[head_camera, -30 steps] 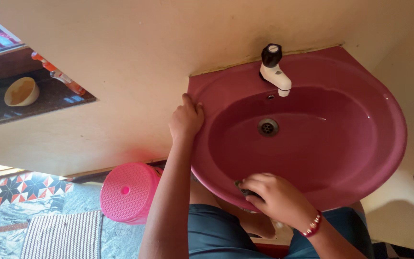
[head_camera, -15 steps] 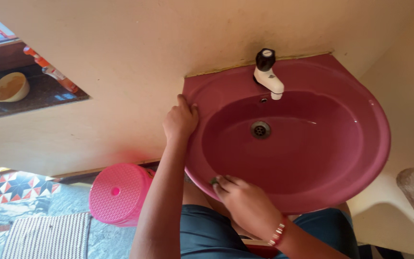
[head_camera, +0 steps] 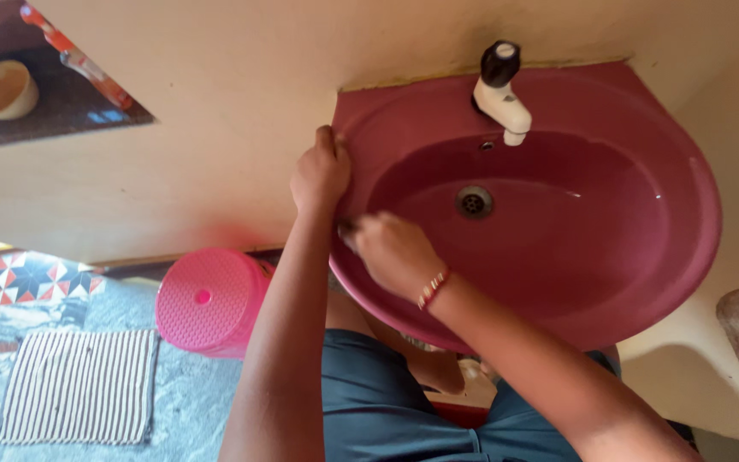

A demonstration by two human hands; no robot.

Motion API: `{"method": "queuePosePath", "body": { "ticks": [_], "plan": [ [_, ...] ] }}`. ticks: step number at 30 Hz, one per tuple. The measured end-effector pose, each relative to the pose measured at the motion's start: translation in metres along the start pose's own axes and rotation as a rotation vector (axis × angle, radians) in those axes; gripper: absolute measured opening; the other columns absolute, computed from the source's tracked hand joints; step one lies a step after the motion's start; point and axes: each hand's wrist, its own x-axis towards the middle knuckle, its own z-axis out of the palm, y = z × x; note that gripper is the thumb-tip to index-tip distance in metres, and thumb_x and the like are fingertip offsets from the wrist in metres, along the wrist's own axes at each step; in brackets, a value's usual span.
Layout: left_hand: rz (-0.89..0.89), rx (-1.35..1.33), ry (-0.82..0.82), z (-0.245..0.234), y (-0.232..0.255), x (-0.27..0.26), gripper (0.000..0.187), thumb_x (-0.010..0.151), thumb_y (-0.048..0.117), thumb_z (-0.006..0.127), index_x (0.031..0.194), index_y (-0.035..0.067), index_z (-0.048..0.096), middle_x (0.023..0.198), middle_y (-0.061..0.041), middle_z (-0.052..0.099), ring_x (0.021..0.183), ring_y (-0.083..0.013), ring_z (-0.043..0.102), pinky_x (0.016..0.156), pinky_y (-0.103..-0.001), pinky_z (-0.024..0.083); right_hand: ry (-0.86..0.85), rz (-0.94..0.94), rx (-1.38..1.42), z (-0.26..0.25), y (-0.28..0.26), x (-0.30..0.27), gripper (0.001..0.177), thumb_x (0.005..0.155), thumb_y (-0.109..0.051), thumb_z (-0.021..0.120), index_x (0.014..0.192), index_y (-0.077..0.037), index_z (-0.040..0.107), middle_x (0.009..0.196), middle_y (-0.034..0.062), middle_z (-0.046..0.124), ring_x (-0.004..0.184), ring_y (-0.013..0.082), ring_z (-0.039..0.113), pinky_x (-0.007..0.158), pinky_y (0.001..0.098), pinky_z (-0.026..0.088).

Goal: The person cleans a sink and faucet using a scrubbing pad, wiping the interior and exterior surfaces of the basin and the spout by hand.

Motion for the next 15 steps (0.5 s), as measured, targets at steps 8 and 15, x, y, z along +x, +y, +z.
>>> {"method": "queuePosePath", "body": {
  "ticks": [8,15],
  "plan": [
    [-0.118,-0.112,-0.062,-0.019,0.012,0.001,0.056,0.102,0.063,0.034,0.126,0.019,0.059,0.11,-0.027,0.072,0.106,-0.0501,0.065,0.088,-0.062,0.05,0.054,0.071,-0.275,0.013,0.065,0.063,0.016,0.087,-0.012,0.059,0.082,-0.014,0.074,0.091,0.0052,0.072,0.096,0.029,0.068,0.077,0.0471,0.056],
    [-0.088,0.2,-0.164,-0.033,0.03,-0.01,0.06,0.093,0.063,0.051,0.128,0.014,0.049,0.112,-0.018,0.072,0.101,-0.0397,0.071,0.082,-0.06,0.052,0.367,0.209,-0.296,0.012,0.13,0.071,0.03,0.09,-0.013,0.059,0.115,-0.008,0.074,0.117,0.011,0.074,0.101,0.0346,0.064,0.079,0.0511,0.052]
  ]
}}
